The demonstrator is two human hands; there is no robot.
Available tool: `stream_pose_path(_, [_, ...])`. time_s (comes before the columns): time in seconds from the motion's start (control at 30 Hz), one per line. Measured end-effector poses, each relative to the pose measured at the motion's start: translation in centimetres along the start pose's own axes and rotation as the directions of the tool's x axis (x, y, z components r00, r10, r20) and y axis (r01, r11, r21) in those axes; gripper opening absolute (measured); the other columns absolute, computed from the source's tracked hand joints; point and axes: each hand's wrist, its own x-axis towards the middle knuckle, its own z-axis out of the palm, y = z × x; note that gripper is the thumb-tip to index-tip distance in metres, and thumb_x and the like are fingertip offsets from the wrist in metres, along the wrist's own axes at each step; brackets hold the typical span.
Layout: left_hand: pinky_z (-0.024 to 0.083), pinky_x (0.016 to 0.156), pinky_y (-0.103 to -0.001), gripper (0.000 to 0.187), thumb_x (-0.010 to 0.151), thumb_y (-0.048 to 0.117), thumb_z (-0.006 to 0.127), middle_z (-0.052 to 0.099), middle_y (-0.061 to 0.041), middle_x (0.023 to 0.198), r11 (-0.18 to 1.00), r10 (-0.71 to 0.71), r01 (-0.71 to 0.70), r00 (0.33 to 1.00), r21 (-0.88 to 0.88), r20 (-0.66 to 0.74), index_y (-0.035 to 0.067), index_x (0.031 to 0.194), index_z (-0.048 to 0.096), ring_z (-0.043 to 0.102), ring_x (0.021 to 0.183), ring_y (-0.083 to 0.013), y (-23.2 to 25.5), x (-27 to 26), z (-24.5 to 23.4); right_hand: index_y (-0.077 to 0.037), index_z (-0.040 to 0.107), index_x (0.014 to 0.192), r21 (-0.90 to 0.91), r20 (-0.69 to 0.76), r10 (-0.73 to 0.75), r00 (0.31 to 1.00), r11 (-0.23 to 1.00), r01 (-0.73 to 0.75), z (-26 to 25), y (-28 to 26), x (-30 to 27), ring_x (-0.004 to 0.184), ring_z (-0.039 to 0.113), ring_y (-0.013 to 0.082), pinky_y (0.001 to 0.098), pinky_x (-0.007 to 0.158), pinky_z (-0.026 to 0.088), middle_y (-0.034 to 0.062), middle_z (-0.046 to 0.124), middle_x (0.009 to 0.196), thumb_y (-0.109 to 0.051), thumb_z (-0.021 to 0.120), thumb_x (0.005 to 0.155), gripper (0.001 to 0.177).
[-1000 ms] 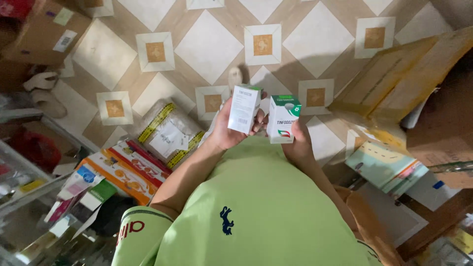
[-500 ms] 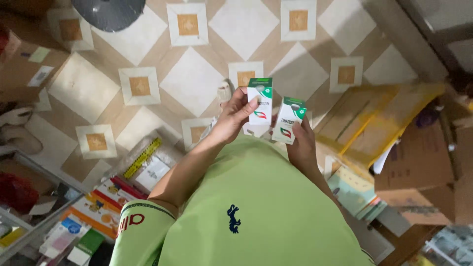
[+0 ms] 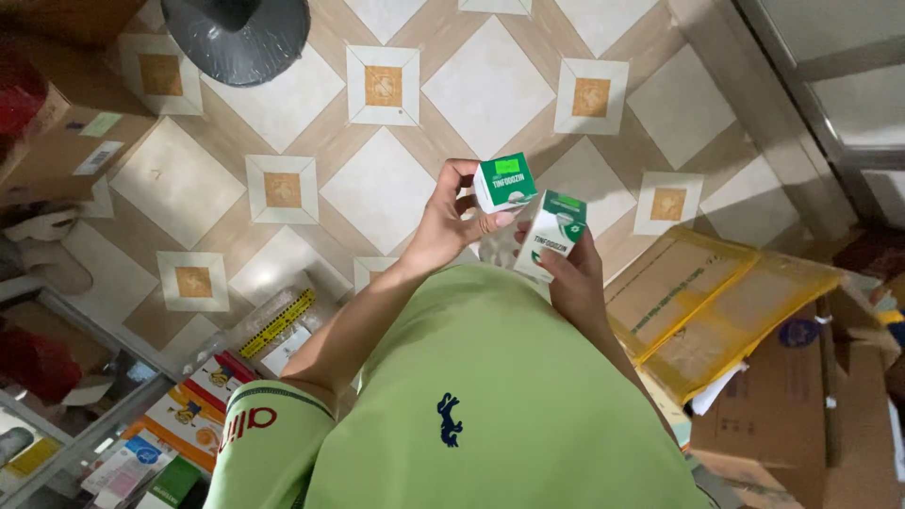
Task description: The person picks up two small green and white boxes labeled 'TINFODOZIN' from a counter, walks to a storage area, and places them on a shelf. The person repeats this process multiple times, retrieving boxes from the counter and stocking them on the shelf.
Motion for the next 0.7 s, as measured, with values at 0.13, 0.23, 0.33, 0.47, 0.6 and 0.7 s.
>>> stream_pose_path(0.13, [0.05,0.113,-0.038,0.06,0.091,0.008,0.084,0.055,-0.007,0.138,0.99,0.144,-0.143,0.988,0.014,-0.057,0.008,0.137,0.046,0.056,0.132,-0.0203,0.0,3.6,-0.1,-0.001,0.042,0.146,-0.154,0.075,-0.006,0.997,0.988,0.017,0.1,-2.8,5.2,0.128,0.062,0.0263,0.0423,0.112,0.048,0.0159,0.063,0.135,0.0,0.066,0.087,0.064])
stream_pose_path(0.23, [0.05,0.115,-0.039,0.061,0.09,0.005,0.085,0.053,-0.008,0.143,0.969,0.24,-0.233,0.966,0.08,-0.1,0.009,0.138,0.047,0.056,0.134,-0.0207,0.1,7.2,0.5,-0.001,0.043,0.145,-0.223,0.182,-0.006,0.983,0.974,0.047,-1.4,-5.1,9.8,0.127,0.061,0.0238,0.0406,0.111,0.048,0.0139,0.063,0.137,0.004,0.067,0.084,0.066])
stream_pose_path(0.33, [0.049,0.114,-0.04,0.063,0.087,0.001,0.085,0.05,-0.011,0.146,0.935,0.339,-0.313,0.928,0.168,-0.156,0.01,0.136,0.047,0.054,0.136,-0.0222,0.5,11.4,1.9,-0.001,0.044,0.143,-0.274,0.238,0.01,0.971,0.96,0.058,-3.1,-8.3,14.6,0.125,0.062,0.0232,0.0401,0.108,0.05,0.014,0.064,0.135,0.006,0.069,0.081,0.068])
stream_pose_path(0.47, [0.045,0.12,-0.042,0.069,0.08,-0.002,0.087,0.045,-0.013,0.148,0.888,0.454,-0.413,0.857,0.2,-0.245,0.01,0.134,0.047,0.048,0.142,-0.025,1.3,17.3,5.0,0.0,0.046,0.14,-0.356,0.301,0.018,0.953,0.93,0.095,-4.6,-14.7,19.5,0.121,0.064,0.0232,0.0397,0.107,0.052,0.0149,0.064,0.136,0.004,0.07,0.086,0.06])
stream_pose_path(0.6, [0.04,0.129,-0.044,0.062,0.086,-0.004,0.085,0.05,-0.014,0.151,0.856,0.509,-0.437,0.806,0.277,-0.303,0.01,0.134,0.049,0.047,0.15,-0.0286,1.3,22.3,7.9,-0.003,0.043,0.146,-0.289,0.388,0.037,0.921,0.954,0.083,-6.4,-19.5,23.3,0.125,0.06,0.0199,0.0363,0.109,0.049,0.0126,0.06,0.139,0.004,0.069,0.085,0.067])
stream_pose_path(0.7, [0.033,0.134,-0.046,0.057,0.088,-0.008,0.08,0.05,-0.014,0.154,0.855,0.514,-0.449,0.801,0.259,-0.309,0.009,0.133,0.047,0.037,0.16,-0.0309,1.8,24.6,9.9,-0.003,0.043,0.145,-0.342,0.407,0.039,0.913,0.933,0.113,-8.2,-21.1,25.4,0.123,0.059,0.0195,0.0361,0.107,0.049,0.0135,0.059,0.141,0.005,0.069,0.088,0.062])
